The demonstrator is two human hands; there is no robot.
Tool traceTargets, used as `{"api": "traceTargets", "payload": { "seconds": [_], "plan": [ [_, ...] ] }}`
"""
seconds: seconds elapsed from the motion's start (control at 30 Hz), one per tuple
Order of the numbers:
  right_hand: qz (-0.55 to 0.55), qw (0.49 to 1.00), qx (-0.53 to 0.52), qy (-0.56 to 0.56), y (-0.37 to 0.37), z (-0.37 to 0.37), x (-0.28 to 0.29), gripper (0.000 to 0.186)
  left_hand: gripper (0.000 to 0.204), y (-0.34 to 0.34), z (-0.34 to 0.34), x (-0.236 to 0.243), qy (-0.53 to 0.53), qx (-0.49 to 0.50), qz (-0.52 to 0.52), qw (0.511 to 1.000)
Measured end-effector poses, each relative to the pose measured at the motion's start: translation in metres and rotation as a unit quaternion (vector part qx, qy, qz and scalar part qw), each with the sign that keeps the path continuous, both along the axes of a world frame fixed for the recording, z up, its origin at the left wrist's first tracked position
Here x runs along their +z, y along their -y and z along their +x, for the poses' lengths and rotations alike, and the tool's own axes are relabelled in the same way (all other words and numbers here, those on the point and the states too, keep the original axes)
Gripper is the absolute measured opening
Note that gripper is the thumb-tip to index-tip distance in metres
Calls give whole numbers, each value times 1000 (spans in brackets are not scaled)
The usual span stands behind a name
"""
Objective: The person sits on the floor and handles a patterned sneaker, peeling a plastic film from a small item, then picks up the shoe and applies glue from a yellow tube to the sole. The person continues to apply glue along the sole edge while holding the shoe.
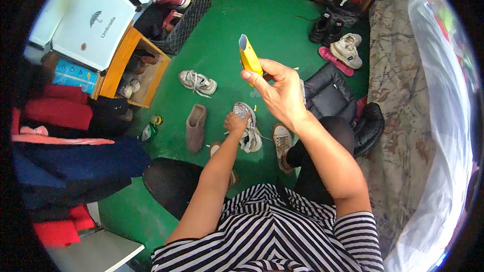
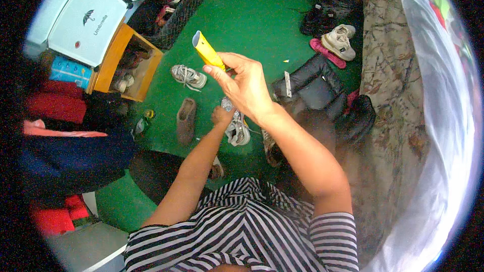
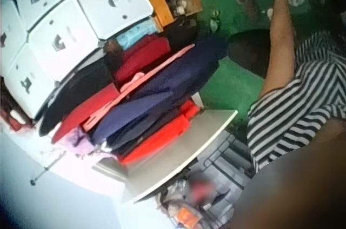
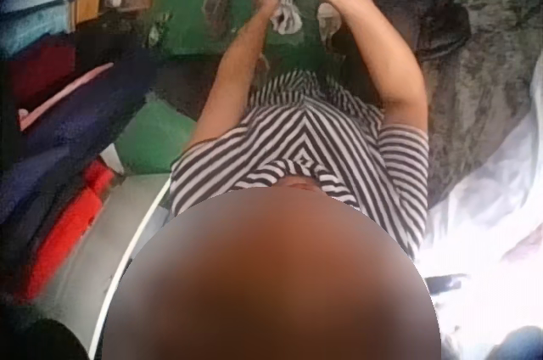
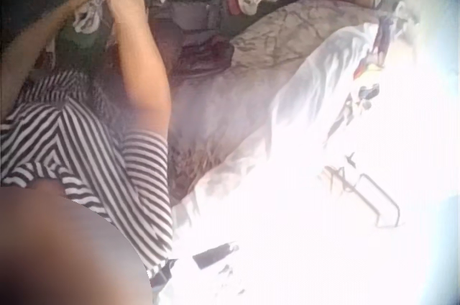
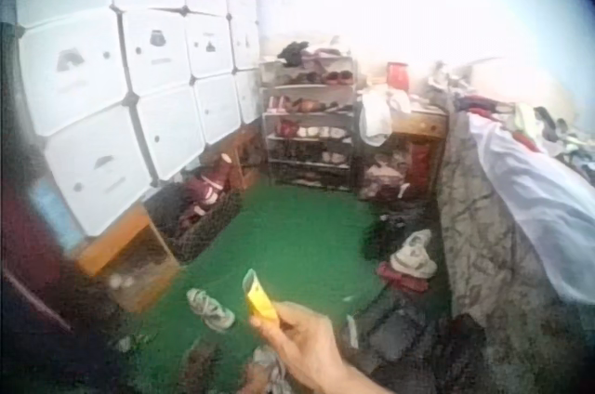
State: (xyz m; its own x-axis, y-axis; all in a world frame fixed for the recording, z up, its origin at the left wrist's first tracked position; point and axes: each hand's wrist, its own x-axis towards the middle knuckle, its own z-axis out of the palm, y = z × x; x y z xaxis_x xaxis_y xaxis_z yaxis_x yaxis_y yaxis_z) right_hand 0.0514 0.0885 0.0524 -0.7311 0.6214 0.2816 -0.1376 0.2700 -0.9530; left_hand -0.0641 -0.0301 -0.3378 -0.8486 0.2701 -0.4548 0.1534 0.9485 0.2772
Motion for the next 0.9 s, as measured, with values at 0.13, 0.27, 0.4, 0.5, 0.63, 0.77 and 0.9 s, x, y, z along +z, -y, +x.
{"api": "traceTargets", "payload": {
  "seconds": [0.13, 0.27, 0.4, 0.5, 0.63, 0.77, 0.9],
  "plan": [
    [2, 1000, -19, -3, -9, 0, -8, 23, 118, -22, -4, -8, 35, 53, -85, 994],
    [-19, 1000, -20, 4, -15, 0, -9, 22, 129, -24, -6, -28, 90, 83, -103, 987],
    [1, 1000, -17, 5, -15, -5, -7, 22, 113, -5, -23, -46, 157, 94, -30, 983],
    [3, 999, -34, 16, -21, -4, -8, 22, 78, 1, -11, -27, 137, 61, -12, 989],
    [-1, 999, -29, 13, -15, -3, -2, 22, 61, 27, -8, -21, 48, 40, 33, 998],
    [-55, 998, -23, -9, -14, 2, -4, 21, 53, 34, -36, 5, -8, -54, 84, 995],
    [-100, 992, -11, -70, -4, -1, 0, 17, 43, 48, -97, 58, -97, -152, 243, 953]
  ]
}}
